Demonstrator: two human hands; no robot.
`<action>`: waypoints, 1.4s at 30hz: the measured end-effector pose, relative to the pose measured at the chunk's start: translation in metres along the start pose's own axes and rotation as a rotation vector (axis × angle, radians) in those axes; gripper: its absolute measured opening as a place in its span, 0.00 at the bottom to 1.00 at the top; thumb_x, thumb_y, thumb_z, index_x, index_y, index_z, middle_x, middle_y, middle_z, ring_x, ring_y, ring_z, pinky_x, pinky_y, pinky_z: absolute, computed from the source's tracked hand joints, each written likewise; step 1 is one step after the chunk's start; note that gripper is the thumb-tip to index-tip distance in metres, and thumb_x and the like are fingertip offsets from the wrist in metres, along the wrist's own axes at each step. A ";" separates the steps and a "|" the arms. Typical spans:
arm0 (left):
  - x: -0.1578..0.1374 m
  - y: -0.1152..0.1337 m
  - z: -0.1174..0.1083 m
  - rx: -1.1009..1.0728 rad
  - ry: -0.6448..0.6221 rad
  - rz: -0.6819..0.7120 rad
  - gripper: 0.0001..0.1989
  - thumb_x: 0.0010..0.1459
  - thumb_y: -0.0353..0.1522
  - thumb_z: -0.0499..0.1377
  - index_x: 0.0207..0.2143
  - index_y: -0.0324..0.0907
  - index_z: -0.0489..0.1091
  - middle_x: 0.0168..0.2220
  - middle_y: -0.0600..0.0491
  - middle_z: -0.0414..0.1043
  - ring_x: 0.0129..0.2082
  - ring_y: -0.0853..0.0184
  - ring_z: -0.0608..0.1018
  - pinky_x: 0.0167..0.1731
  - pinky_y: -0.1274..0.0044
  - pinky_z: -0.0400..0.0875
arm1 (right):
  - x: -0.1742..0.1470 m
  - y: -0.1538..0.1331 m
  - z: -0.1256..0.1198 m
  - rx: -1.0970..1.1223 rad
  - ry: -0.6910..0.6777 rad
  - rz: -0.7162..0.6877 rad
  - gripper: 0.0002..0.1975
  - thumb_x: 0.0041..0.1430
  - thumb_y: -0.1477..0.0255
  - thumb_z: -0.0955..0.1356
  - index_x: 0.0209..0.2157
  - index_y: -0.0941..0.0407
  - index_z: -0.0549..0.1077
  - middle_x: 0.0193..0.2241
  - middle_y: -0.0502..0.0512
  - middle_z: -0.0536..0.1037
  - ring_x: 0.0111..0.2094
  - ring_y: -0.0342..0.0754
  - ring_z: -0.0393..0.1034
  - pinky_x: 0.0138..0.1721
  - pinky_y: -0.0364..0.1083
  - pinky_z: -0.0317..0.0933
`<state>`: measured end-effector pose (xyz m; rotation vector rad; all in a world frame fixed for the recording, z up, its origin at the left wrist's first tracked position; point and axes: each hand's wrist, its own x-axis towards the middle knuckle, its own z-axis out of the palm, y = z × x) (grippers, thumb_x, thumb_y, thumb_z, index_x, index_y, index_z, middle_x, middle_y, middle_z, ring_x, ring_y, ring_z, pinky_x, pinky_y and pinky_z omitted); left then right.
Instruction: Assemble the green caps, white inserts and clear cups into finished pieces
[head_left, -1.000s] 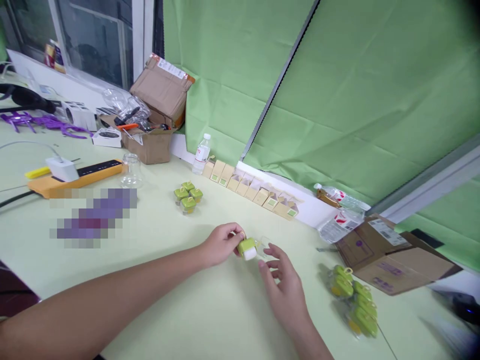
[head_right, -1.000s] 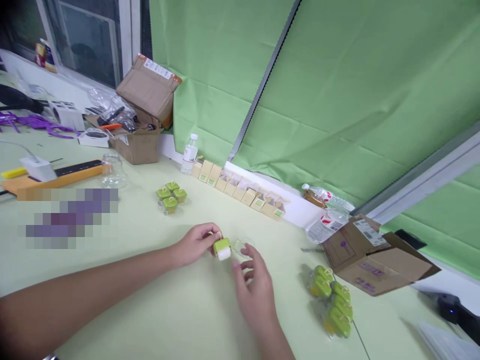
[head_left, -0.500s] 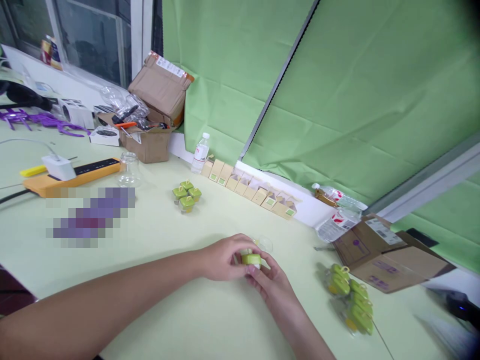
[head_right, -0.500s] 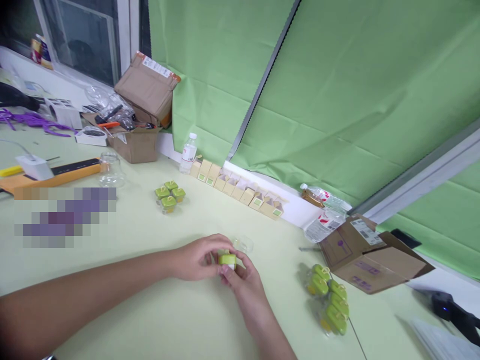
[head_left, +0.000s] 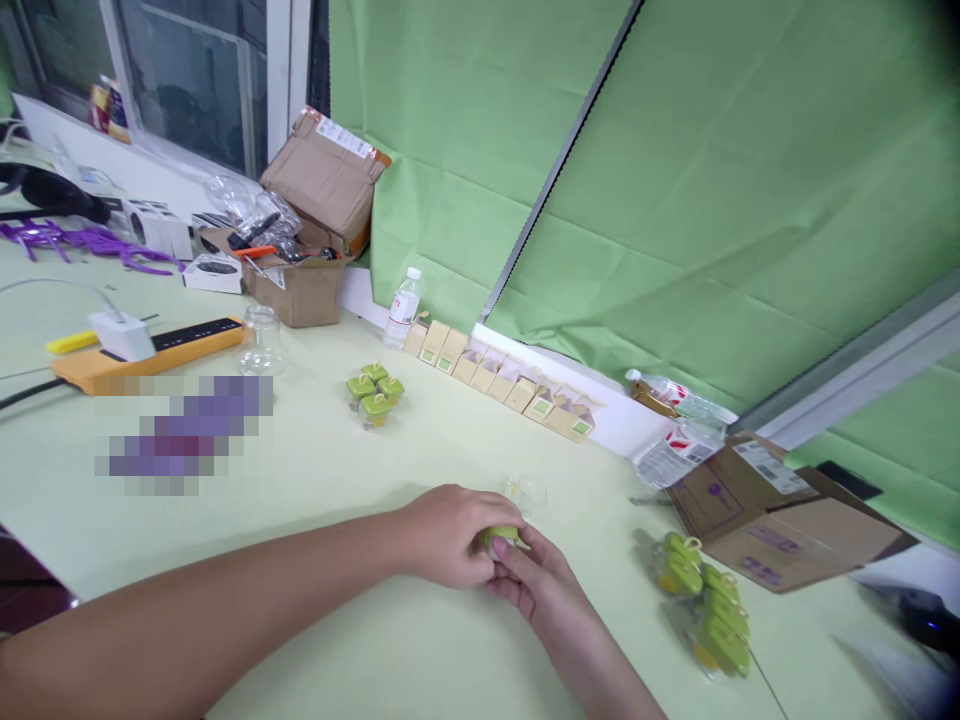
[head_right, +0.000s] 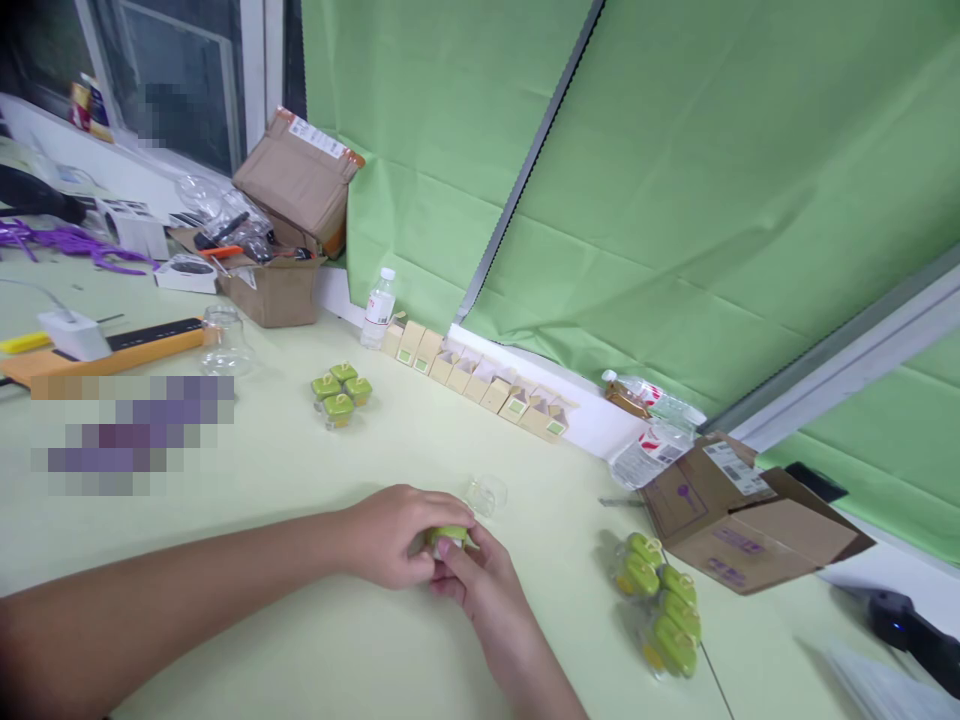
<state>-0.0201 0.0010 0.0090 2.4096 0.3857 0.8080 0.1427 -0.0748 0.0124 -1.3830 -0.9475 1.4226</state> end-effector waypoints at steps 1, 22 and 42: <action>0.000 0.001 0.001 0.007 -0.005 0.001 0.23 0.50 0.25 0.55 0.50 0.47 0.70 0.49 0.55 0.75 0.45 0.64 0.79 0.43 0.77 0.72 | 0.001 0.001 0.000 -0.002 0.000 0.003 0.25 0.45 0.58 0.77 0.43 0.58 0.76 0.29 0.54 0.76 0.29 0.46 0.70 0.33 0.45 0.67; -0.002 -0.012 0.001 -0.186 0.017 -0.020 0.27 0.49 0.21 0.56 0.52 0.44 0.68 0.51 0.49 0.72 0.46 0.63 0.76 0.45 0.75 0.70 | 0.007 0.010 -0.006 0.083 -0.061 0.000 0.31 0.43 0.69 0.66 0.53 0.58 0.69 0.23 0.47 0.66 0.21 0.42 0.55 0.20 0.44 0.64; 0.000 -0.025 -0.002 -0.450 0.066 -0.388 0.17 0.59 0.29 0.51 0.50 0.42 0.67 0.34 0.53 0.71 0.30 0.70 0.74 0.29 0.80 0.66 | 0.000 0.002 -0.014 -0.679 0.288 -0.348 0.17 0.55 0.58 0.68 0.43 0.52 0.72 0.29 0.50 0.72 0.28 0.47 0.62 0.30 0.45 0.57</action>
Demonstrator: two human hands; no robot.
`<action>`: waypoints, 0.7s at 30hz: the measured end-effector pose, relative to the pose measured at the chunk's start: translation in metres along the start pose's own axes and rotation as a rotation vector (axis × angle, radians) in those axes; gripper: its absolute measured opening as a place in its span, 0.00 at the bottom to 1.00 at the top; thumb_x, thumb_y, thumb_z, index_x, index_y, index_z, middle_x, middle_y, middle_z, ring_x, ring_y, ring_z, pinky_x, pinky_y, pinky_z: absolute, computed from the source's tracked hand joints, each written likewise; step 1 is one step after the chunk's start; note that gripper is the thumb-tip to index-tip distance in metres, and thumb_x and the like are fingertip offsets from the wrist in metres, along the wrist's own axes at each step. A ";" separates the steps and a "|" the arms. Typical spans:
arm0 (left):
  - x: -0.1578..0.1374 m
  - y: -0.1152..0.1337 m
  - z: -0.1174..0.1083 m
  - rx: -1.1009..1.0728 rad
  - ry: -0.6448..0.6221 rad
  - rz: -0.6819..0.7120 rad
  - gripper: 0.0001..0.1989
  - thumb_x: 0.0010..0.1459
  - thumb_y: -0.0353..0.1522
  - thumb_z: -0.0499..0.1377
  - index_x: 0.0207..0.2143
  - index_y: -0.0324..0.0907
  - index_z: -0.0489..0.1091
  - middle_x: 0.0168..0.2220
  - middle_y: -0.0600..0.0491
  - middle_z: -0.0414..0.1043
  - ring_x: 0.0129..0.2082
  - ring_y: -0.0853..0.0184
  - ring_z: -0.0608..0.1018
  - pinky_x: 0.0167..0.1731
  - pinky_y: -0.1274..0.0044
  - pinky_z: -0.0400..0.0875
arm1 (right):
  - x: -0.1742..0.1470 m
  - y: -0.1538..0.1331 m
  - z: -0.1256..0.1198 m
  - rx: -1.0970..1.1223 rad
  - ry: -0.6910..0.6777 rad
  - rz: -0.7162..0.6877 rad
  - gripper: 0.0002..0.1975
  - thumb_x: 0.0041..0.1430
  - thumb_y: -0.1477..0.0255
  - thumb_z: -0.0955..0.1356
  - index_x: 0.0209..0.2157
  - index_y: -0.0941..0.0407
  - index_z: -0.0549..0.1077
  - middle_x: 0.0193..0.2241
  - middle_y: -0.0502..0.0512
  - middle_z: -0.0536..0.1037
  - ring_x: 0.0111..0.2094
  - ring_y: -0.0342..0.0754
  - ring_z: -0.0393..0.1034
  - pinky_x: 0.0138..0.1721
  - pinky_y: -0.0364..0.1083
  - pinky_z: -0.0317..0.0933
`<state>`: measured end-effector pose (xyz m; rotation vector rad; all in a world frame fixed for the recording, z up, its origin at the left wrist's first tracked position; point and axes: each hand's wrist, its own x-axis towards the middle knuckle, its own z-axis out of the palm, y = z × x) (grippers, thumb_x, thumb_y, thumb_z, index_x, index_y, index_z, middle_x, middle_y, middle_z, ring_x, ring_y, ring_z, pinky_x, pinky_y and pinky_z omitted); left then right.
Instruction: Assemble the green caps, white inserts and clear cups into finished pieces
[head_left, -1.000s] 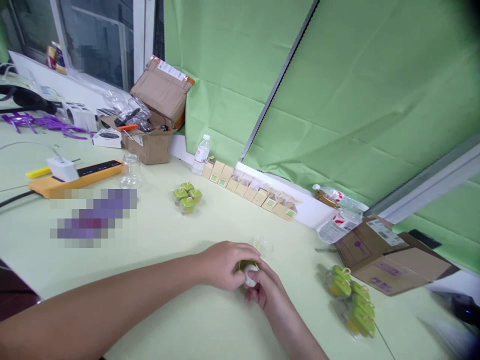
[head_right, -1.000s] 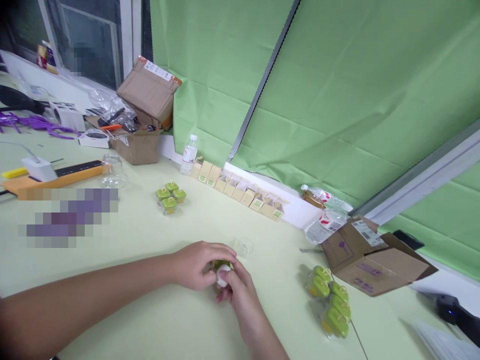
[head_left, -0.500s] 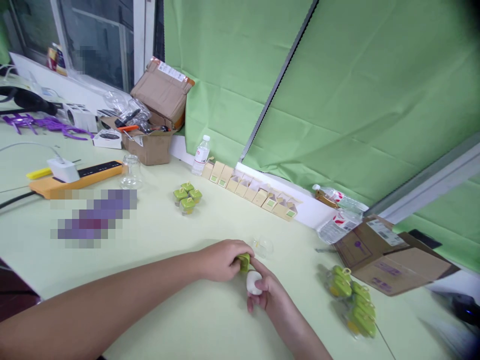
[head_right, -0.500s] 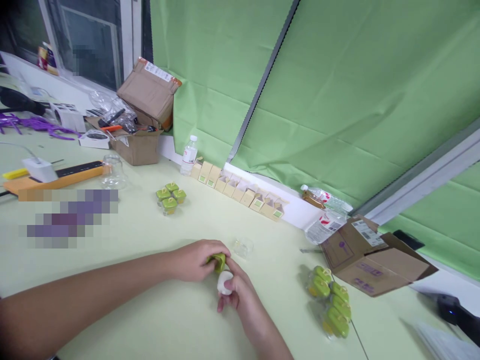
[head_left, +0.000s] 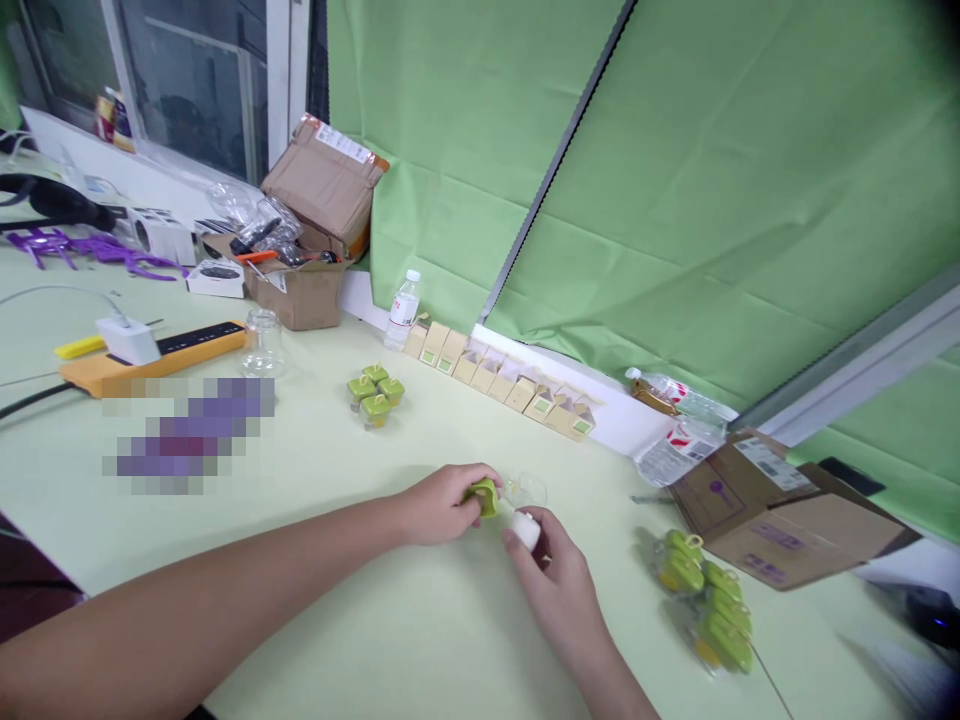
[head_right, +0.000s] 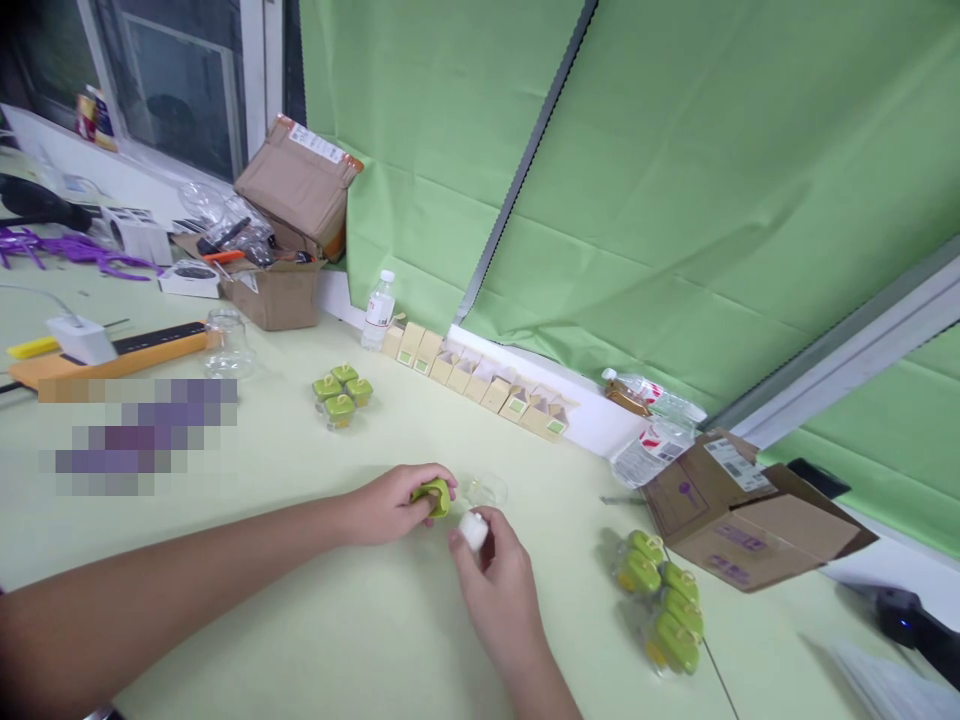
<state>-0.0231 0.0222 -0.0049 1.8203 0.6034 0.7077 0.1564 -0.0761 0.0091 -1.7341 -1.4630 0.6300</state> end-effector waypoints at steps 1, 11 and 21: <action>0.000 -0.001 0.001 -0.027 -0.003 -0.014 0.17 0.60 0.30 0.51 0.51 0.42 0.67 0.35 0.53 0.72 0.29 0.70 0.74 0.29 0.80 0.67 | 0.000 0.002 -0.001 -0.063 0.014 -0.016 0.18 0.55 0.58 0.69 0.44 0.52 0.72 0.29 0.51 0.73 0.28 0.48 0.63 0.31 0.46 0.58; 0.004 -0.005 0.005 -0.140 0.000 -0.088 0.15 0.63 0.37 0.51 0.49 0.42 0.68 0.33 0.52 0.72 0.28 0.71 0.73 0.30 0.78 0.68 | 0.004 0.011 0.001 -0.299 0.048 -0.048 0.17 0.57 0.58 0.67 0.46 0.50 0.72 0.37 0.54 0.74 0.25 0.47 0.65 0.30 0.48 0.60; 0.005 0.003 0.004 -0.279 -0.006 -0.090 0.13 0.61 0.31 0.51 0.46 0.42 0.67 0.43 0.51 0.71 0.23 0.77 0.72 0.28 0.79 0.68 | -0.001 0.007 -0.001 -0.191 0.099 -0.259 0.15 0.62 0.62 0.66 0.48 0.52 0.71 0.41 0.59 0.74 0.33 0.50 0.68 0.31 0.48 0.63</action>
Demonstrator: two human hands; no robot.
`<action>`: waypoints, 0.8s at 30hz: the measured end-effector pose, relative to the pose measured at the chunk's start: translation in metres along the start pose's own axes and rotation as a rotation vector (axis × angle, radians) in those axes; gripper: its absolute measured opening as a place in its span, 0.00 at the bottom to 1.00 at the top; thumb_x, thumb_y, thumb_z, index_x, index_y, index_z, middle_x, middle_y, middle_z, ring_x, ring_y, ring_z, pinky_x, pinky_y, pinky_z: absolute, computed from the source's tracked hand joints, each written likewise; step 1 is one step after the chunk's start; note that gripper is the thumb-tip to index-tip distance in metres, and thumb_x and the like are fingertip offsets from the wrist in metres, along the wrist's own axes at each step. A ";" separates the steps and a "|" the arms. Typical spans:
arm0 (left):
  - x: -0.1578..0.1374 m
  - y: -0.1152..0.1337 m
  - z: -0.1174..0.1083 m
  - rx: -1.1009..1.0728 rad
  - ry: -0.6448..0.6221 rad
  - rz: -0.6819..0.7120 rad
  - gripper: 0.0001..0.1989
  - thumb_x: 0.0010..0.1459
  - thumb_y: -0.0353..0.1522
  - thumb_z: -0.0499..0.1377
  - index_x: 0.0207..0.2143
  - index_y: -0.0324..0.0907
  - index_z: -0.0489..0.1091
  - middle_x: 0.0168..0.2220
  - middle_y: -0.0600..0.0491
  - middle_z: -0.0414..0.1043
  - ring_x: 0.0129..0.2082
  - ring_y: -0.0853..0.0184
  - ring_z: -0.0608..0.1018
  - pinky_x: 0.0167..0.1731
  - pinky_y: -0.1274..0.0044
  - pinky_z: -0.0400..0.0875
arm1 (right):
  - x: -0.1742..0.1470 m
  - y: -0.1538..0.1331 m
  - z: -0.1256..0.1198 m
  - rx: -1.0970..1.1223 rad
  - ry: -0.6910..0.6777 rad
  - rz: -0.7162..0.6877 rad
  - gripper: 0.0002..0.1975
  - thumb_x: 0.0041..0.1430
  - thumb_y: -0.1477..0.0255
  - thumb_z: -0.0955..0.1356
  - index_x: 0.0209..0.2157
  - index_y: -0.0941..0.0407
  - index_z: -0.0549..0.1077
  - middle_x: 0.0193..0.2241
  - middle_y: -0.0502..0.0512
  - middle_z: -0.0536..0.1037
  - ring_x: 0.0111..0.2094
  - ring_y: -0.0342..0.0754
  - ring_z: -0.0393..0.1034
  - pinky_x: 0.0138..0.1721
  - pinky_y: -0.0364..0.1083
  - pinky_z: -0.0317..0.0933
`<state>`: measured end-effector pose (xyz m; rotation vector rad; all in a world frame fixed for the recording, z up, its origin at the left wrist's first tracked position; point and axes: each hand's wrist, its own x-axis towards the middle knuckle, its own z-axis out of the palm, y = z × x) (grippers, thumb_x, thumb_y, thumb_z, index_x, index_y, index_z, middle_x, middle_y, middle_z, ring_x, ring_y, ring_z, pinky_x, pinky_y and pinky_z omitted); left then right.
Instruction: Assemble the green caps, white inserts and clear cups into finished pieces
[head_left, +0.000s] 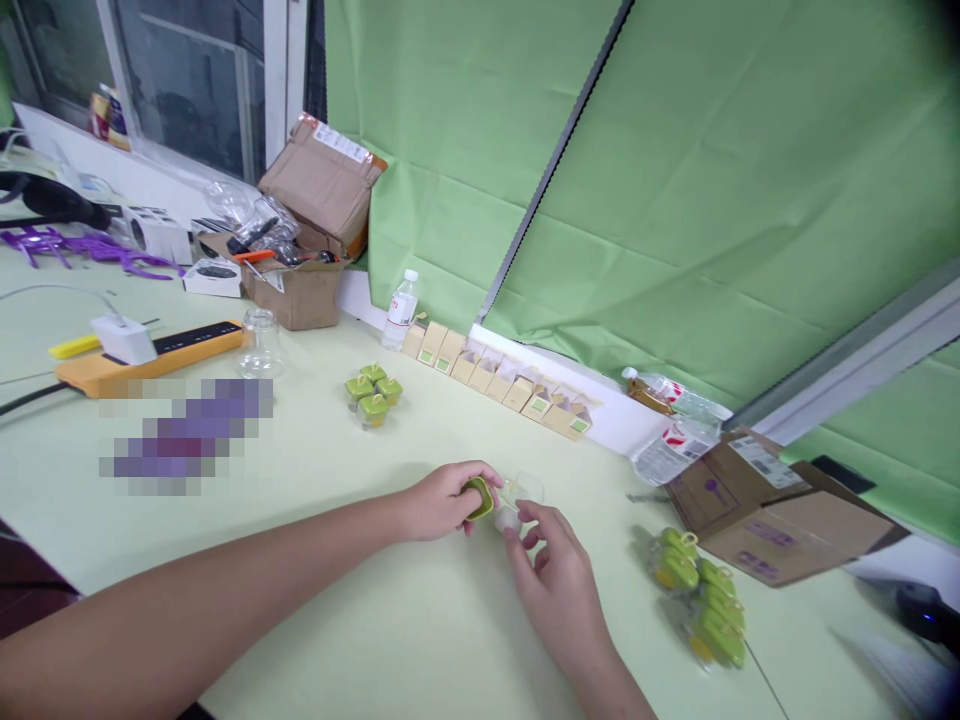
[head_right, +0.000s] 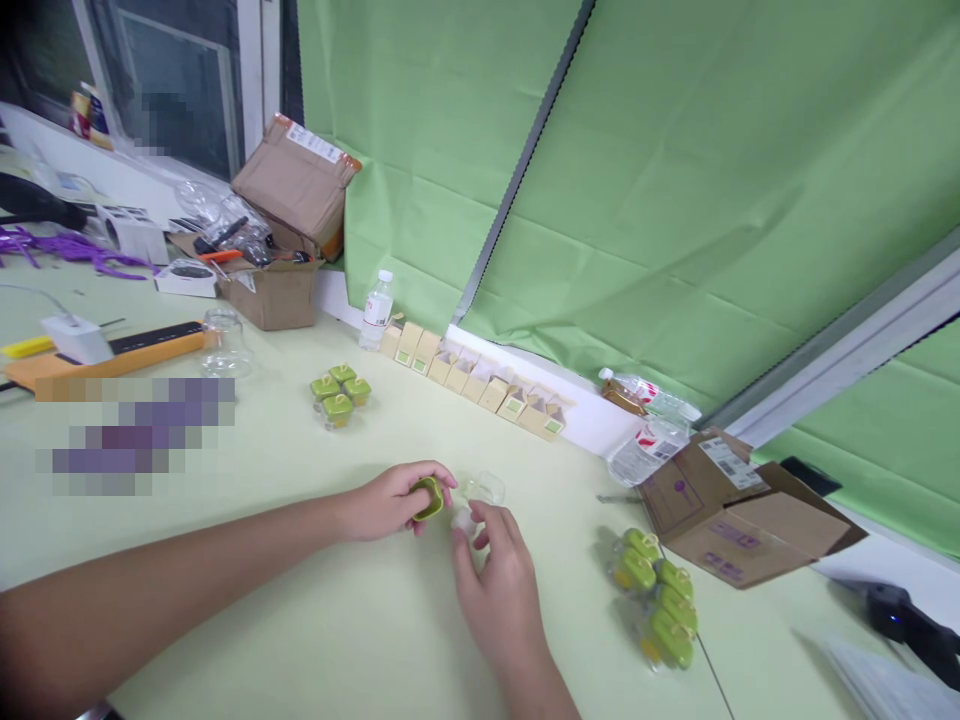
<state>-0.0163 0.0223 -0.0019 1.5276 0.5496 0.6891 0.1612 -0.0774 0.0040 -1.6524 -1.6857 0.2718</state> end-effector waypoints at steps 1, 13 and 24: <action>0.001 0.001 0.000 -0.032 0.000 -0.005 0.13 0.60 0.30 0.51 0.47 0.41 0.67 0.44 0.50 0.71 0.22 0.77 0.71 0.27 0.79 0.68 | -0.001 -0.002 0.000 0.030 -0.026 -0.014 0.14 0.62 0.63 0.66 0.48 0.52 0.72 0.42 0.59 0.74 0.33 0.50 0.68 0.30 0.48 0.63; -0.006 0.015 -0.003 -0.266 -0.115 -0.159 0.28 0.52 0.27 0.51 0.57 0.48 0.60 0.54 0.47 0.68 0.19 0.77 0.73 0.20 0.80 0.63 | -0.001 -0.009 0.003 0.355 -0.128 0.122 0.14 0.63 0.60 0.67 0.45 0.53 0.69 0.43 0.60 0.78 0.42 0.53 0.73 0.36 0.46 0.64; -0.006 0.014 0.001 -0.275 -0.301 -0.219 0.38 0.51 0.26 0.52 0.65 0.51 0.52 0.29 0.56 0.73 0.19 0.69 0.76 0.19 0.79 0.69 | -0.002 -0.031 0.004 0.701 -0.401 0.131 0.21 0.61 0.60 0.69 0.53 0.53 0.68 0.35 0.57 0.79 0.34 0.50 0.74 0.32 0.46 0.63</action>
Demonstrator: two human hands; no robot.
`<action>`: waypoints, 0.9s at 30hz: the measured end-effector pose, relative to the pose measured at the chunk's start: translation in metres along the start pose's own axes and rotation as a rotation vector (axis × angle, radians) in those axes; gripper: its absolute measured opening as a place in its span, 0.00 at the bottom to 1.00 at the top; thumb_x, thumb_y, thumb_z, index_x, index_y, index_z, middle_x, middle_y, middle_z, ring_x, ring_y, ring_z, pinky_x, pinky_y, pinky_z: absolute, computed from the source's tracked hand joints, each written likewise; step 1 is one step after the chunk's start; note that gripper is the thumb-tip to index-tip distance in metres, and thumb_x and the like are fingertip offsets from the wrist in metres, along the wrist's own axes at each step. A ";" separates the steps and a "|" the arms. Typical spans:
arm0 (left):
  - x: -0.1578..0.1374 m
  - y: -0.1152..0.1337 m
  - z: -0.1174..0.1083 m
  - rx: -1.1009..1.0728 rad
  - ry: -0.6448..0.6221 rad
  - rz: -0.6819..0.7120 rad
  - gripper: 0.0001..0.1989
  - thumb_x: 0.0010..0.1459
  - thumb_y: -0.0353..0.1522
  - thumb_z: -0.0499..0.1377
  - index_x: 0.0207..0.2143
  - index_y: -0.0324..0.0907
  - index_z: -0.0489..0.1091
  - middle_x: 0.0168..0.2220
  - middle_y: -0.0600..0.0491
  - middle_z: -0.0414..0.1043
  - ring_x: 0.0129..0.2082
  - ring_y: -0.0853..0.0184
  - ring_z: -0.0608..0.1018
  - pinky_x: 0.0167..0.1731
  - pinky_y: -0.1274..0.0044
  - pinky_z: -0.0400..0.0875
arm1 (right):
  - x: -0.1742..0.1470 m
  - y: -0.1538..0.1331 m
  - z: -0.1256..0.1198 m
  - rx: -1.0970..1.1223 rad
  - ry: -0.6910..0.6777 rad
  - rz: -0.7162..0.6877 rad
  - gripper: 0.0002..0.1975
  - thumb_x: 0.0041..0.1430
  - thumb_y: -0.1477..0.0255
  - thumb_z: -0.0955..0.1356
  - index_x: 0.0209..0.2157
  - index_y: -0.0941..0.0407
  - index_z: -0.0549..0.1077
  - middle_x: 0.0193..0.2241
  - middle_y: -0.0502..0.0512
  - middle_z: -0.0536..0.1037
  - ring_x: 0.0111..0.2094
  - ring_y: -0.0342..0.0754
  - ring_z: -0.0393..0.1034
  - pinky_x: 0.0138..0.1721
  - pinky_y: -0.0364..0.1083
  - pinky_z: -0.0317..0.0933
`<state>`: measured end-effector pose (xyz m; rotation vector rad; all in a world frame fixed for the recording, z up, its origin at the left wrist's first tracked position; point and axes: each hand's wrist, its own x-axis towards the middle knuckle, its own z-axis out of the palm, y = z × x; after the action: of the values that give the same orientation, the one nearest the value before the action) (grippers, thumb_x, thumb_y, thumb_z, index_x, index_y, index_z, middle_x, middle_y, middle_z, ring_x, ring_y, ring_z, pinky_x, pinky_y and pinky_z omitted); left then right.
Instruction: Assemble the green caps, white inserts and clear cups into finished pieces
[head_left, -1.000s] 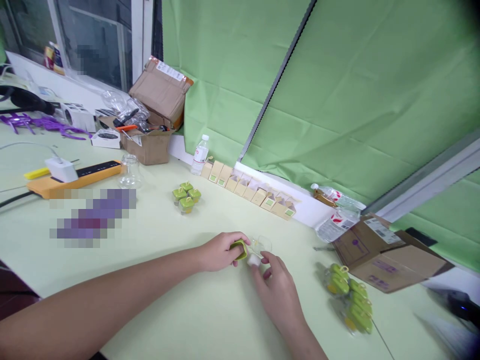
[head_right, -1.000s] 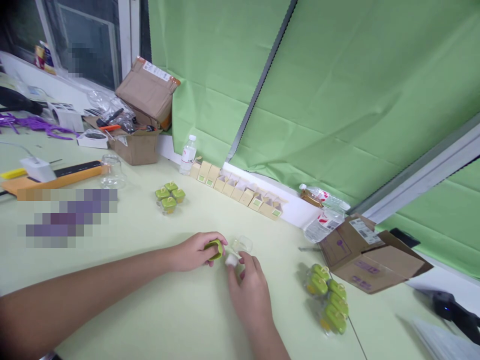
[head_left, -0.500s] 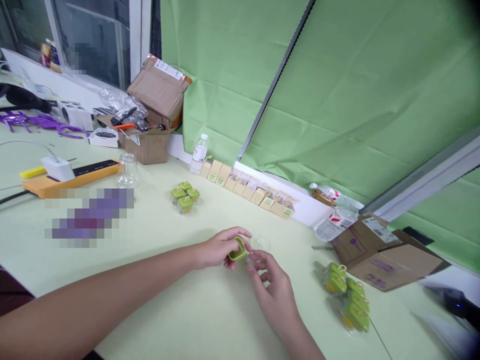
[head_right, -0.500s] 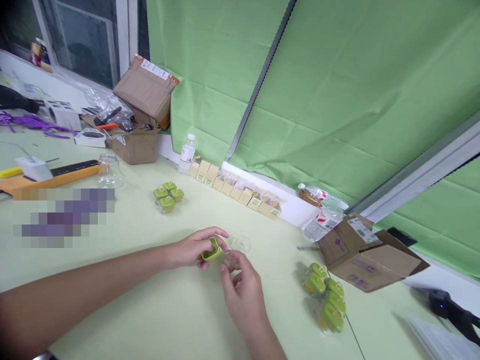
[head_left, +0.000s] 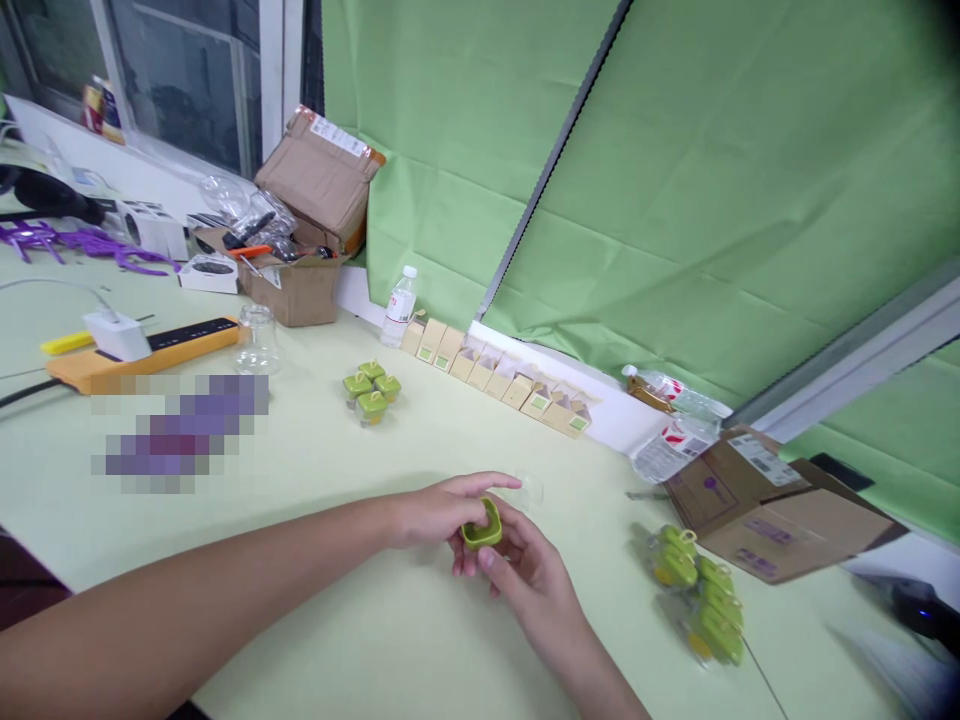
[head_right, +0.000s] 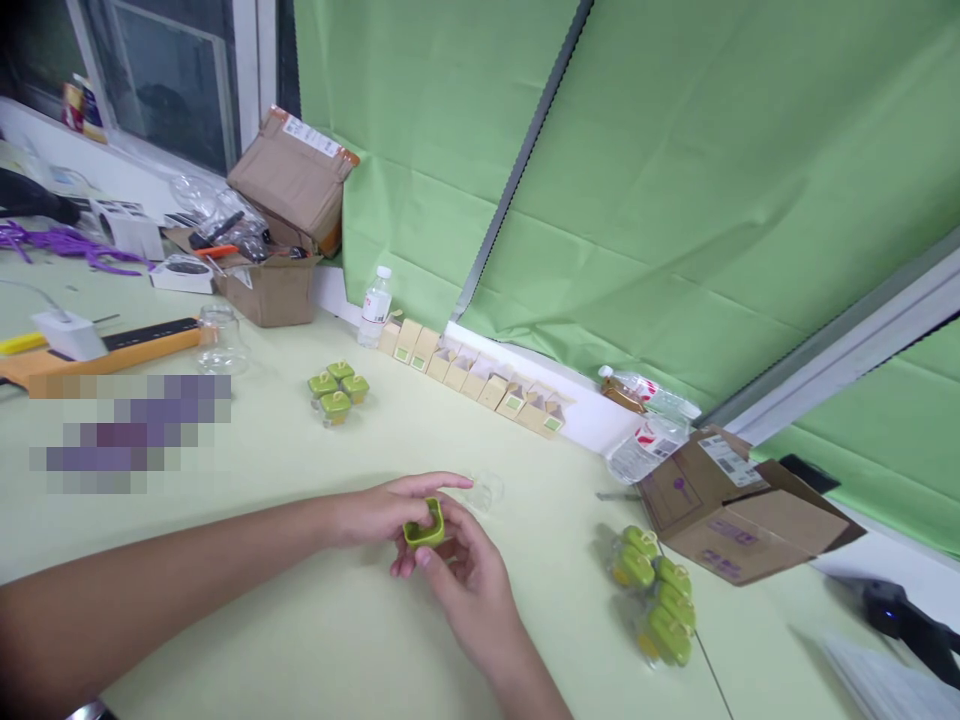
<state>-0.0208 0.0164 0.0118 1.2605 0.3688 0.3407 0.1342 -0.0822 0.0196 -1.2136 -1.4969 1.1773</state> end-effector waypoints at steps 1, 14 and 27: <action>0.000 0.000 0.000 0.005 -0.007 -0.010 0.38 0.51 0.26 0.52 0.65 0.51 0.52 0.28 0.56 0.73 0.19 0.69 0.76 0.19 0.79 0.69 | 0.001 0.000 0.000 0.015 -0.010 0.002 0.21 0.61 0.60 0.69 0.53 0.53 0.68 0.35 0.57 0.79 0.33 0.50 0.74 0.31 0.46 0.62; -0.003 -0.001 0.001 0.124 0.012 -0.019 0.34 0.58 0.28 0.55 0.65 0.54 0.52 0.34 0.57 0.70 0.16 0.75 0.73 0.18 0.80 0.70 | 0.001 -0.003 -0.002 0.119 -0.054 0.025 0.16 0.60 0.63 0.71 0.45 0.52 0.66 0.33 0.55 0.80 0.36 0.51 0.76 0.34 0.46 0.63; 0.005 -0.016 -0.002 0.306 0.225 0.139 0.19 0.55 0.34 0.61 0.49 0.44 0.63 0.54 0.47 0.66 0.24 0.77 0.72 0.22 0.81 0.65 | 0.002 0.020 -0.010 0.027 0.109 0.048 0.25 0.55 0.63 0.74 0.52 0.52 0.67 0.34 0.54 0.78 0.37 0.50 0.73 0.40 0.48 0.65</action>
<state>-0.0165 0.0158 -0.0045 1.5563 0.5417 0.5630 0.1472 -0.0768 0.0024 -1.2811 -1.3737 1.1406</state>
